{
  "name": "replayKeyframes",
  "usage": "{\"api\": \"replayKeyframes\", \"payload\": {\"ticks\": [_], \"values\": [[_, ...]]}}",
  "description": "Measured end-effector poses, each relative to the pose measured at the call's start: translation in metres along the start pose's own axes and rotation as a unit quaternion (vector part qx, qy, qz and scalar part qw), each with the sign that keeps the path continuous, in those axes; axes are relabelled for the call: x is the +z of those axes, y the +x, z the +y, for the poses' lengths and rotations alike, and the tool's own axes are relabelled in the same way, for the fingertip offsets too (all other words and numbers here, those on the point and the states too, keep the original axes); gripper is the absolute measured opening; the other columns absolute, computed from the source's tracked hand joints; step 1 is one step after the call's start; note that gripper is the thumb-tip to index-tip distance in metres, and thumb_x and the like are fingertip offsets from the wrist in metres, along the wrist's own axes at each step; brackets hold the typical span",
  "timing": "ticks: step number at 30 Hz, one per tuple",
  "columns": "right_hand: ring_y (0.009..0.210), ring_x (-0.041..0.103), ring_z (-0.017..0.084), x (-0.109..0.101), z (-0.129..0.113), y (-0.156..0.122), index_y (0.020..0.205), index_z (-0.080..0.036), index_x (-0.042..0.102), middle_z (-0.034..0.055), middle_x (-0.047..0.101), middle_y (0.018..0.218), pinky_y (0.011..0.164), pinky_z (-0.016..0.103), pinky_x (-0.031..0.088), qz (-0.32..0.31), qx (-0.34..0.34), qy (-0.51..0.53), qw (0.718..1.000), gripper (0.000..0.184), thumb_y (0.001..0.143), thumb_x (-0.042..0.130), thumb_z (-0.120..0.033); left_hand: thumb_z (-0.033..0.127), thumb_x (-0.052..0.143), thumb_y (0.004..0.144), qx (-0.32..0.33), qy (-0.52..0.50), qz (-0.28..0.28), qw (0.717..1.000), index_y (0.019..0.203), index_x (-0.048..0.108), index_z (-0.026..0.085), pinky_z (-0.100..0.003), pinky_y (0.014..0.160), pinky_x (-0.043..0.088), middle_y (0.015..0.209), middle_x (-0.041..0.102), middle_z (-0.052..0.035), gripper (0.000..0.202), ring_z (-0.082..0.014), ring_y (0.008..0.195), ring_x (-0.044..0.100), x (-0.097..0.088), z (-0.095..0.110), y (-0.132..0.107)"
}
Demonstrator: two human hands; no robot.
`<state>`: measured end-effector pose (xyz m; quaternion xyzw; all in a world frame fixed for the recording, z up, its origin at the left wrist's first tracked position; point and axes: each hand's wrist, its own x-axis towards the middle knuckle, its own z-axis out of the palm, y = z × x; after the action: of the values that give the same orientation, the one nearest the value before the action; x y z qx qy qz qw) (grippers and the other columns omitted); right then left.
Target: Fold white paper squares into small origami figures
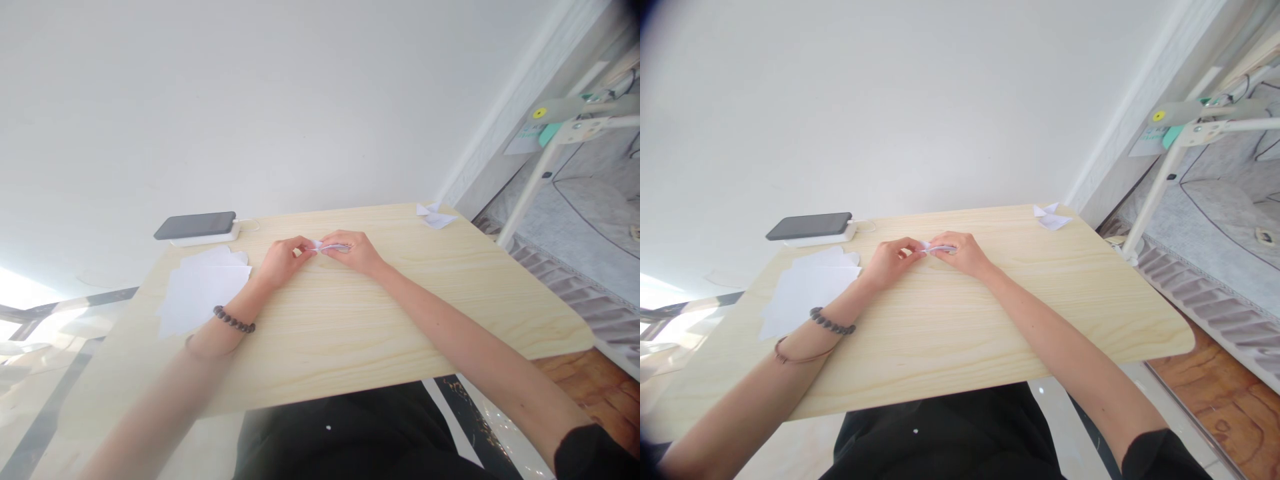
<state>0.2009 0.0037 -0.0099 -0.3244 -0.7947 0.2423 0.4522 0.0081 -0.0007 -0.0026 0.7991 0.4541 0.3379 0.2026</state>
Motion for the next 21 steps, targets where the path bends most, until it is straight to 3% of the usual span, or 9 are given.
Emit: {"api": "replayKeyframes", "payload": {"ticks": [7,12,18,21], "values": [[0.089,0.059,0.015,-0.0005,-0.0019,-0.0002,0.082,-0.022,0.067,0.0034,0.064,0.094,0.082,0.029,0.046,-0.022,-0.017,-0.031,0.999,0.015,0.075,0.056,-0.029,0.038,0.049,0.076,0.014,0.03,-0.031,0.999,0.086,0.063,0.02,-0.024,0.061,0.043,0.086,0.066,-0.0013,0.026,-0.0105,0.057,0.052,-0.0006,-0.0002,-0.0007],[0.086,0.06,0.016,-0.0002,-0.0015,0.0004,0.08,-0.02,0.066,0.0043,0.065,0.093,0.08,0.028,0.045,-0.024,-0.026,-0.054,0.998,0.014,0.072,0.059,-0.029,0.04,0.049,0.076,0.002,0.047,-0.02,0.999,0.083,0.066,0.021,-0.023,0.062,0.042,0.075,0.067,-0.0001,0.027,-0.0107,0.054,0.052,-0.0008,0.0009,-0.0016],[0.083,0.059,0.015,0.0003,-0.0001,0.0018,0.082,-0.02,0.065,0.0037,0.065,0.09,0.078,0.027,0.045,-0.013,-0.016,-0.08,0.997,0.015,0.075,0.055,-0.029,0.042,0.046,0.079,-0.003,0.028,-0.01,1.0,0.083,0.066,0.021,-0.024,0.062,0.042,0.079,0.068,-0.0006,0.029,-0.0111,0.056,0.053,-0.0008,0.0042,-0.0019],[0.083,0.059,0.015,0.0001,-0.0005,0.0017,0.082,-0.02,0.065,0.0037,0.065,0.09,0.078,0.028,0.045,-0.013,-0.02,-0.071,0.997,0.015,0.076,0.054,-0.029,0.041,0.044,0.081,0.036,0.001,-0.016,0.999,0.087,0.064,0.02,-0.023,0.063,0.043,0.09,0.066,-0.0026,0.029,-0.0126,0.068,0.056,-0.0013,0.0056,-0.0012]]}}
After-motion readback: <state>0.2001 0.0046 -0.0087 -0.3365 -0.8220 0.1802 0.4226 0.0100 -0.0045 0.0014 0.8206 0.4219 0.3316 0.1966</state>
